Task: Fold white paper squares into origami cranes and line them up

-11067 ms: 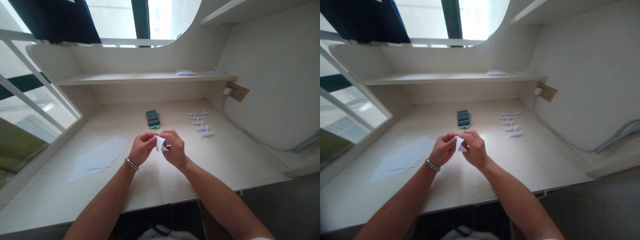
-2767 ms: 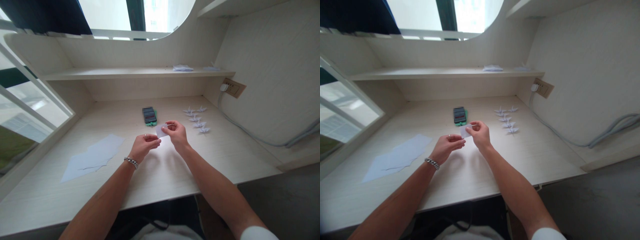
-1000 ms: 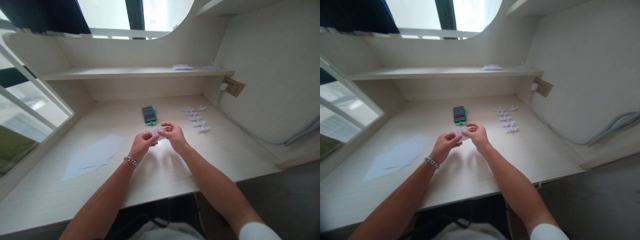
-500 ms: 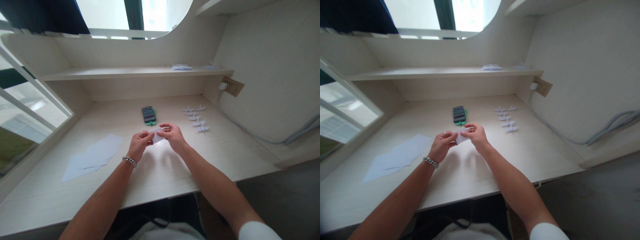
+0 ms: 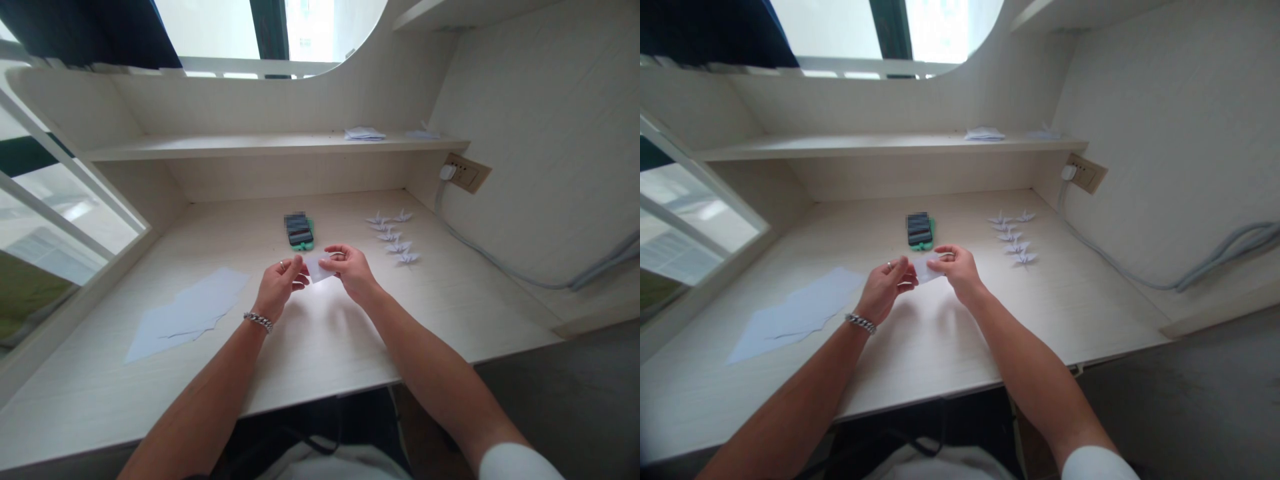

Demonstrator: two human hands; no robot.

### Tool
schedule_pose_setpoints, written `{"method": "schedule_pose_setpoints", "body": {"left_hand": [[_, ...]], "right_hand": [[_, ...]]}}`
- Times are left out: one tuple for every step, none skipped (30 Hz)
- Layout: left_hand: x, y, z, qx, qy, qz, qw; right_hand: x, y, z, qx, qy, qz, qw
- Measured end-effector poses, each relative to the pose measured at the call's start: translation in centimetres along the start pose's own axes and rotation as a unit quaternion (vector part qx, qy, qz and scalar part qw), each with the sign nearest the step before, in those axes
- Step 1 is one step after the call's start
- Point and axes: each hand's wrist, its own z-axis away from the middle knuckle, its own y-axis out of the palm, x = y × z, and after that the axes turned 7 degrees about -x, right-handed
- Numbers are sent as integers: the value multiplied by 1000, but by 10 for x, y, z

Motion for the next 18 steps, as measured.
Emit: {"method": "schedule_pose_setpoints", "body": {"left_hand": [[0,1,1,19,4,-17,1000],[0,2,2,37,10,-31,999],[0,2,3,48,18,-40,998],[1,3,4,54,24,-42,997],[1,3,4,56,26,-37,997],[1,3,4,55,24,-32,998],[2,3,3,53,20,-29,998],[2,2,3,51,16,-29,998],[2,1,2,46,12,-30,998],[2,0,2,42,11,-31,999],[2,0,1,38,13,-32,999],[2,-1,1,34,17,-30,999],[2,-1,0,30,22,-27,999],[2,-1,0,26,27,-24,999],[3,-1,0,24,33,-24,999],[3,-1,0,22,36,-26,999],[3,-1,0,22,38,-28,999],[4,-1,0,23,37,-32,999]], "right_hand": [[0,0,0,3,-3,2,1000],[-1,0,0,6,-4,4,1000],[-1,0,0,8,-4,5,1000],[-2,0,0,10,-3,7,1000],[-2,1,0,11,-3,7,1000],[-2,1,0,13,-2,8,1000],[-2,1,0,15,-4,8,1000],[-2,1,0,18,-8,9,1000],[-2,1,0,22,-11,10,1000],[-3,1,0,29,-14,15,999],[-3,1,0,38,-15,22,999],[-3,0,1,47,-16,31,998],[-3,0,1,54,-17,40,998],[-3,0,1,57,-20,45,997],[-4,0,0,53,-26,47,997],[-4,0,0,46,-33,45,997],[-4,-1,0,36,-41,42,998],[-3,-1,-1,26,-47,40,998]]}}
